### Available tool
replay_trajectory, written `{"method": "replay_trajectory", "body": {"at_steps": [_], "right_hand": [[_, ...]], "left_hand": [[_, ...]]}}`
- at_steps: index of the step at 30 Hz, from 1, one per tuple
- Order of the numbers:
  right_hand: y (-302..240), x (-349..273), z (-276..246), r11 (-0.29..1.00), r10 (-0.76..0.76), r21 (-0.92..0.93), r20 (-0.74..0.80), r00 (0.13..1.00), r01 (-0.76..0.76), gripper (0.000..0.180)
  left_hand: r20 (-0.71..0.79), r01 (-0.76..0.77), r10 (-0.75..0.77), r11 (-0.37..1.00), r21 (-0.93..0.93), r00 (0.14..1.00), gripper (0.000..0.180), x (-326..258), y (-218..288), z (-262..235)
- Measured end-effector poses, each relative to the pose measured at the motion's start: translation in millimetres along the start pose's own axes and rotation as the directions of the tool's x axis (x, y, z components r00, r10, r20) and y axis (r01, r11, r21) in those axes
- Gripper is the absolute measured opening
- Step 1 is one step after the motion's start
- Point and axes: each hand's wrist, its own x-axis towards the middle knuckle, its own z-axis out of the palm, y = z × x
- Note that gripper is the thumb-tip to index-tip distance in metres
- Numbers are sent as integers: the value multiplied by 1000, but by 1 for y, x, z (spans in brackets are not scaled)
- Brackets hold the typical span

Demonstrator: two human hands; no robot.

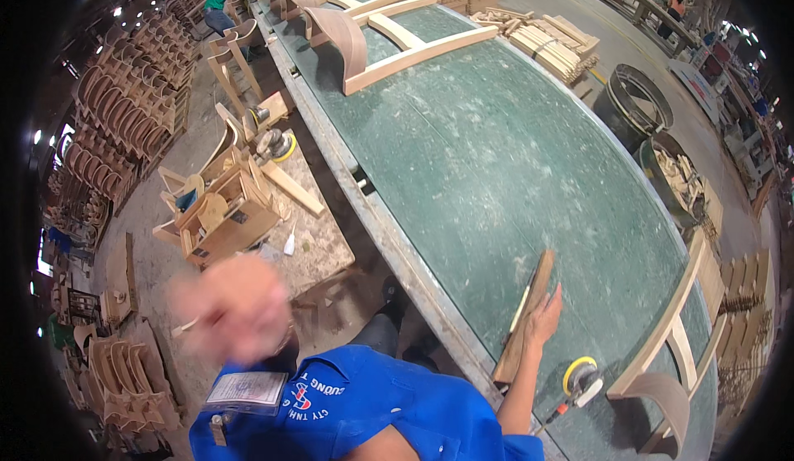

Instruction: The person sands wooden chair parts using a handheld electric sander. They pick up curved and straight pieces, sand edges and surfaces, flip pieces to reach different sides, and place finished parts on the workbench.

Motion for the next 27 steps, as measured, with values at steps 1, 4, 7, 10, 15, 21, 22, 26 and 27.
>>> {"method": "replay_trajectory", "body": {"at_steps": [1,4,7,10,15,21,22,26,27], "right_hand": [[-6,8,1,996,33,86,-4,999,-33,43],[-43,20,8,915,178,326,196,964,-236,45],[-50,34,14,894,270,331,136,953,-300,47],[-35,44,2,794,385,463,117,915,-393,44],[-35,50,-7,731,555,458,32,832,-505,41],[-64,36,-3,741,601,420,-68,796,-524,41],[-66,29,0,723,623,438,-80,778,-534,40],[-58,12,-1,661,637,532,-24,770,-530,37],[-60,2,-14,644,750,435,-198,631,-629,37]], "left_hand": [[-70,133,-147,976,-175,987,9,-3,-43,-9],[26,542,-557,817,196,830,22,9,-167,-46],[-12,628,-691,650,428,723,24,10,-286,-116],[-132,545,-653,483,685,746,29,36,-376,-192],[-243,397,-410,350,848,879,47,121,-498,-283],[-296,514,-519,345,785,802,53,233,-595,-314],[-276,529,-580,326,784,766,49,251,-601,-311],[-388,490,-384,217,844,838,38,273,-615,-294],[-308,459,-476,241,855,824,39,240,-628,-266]]}}
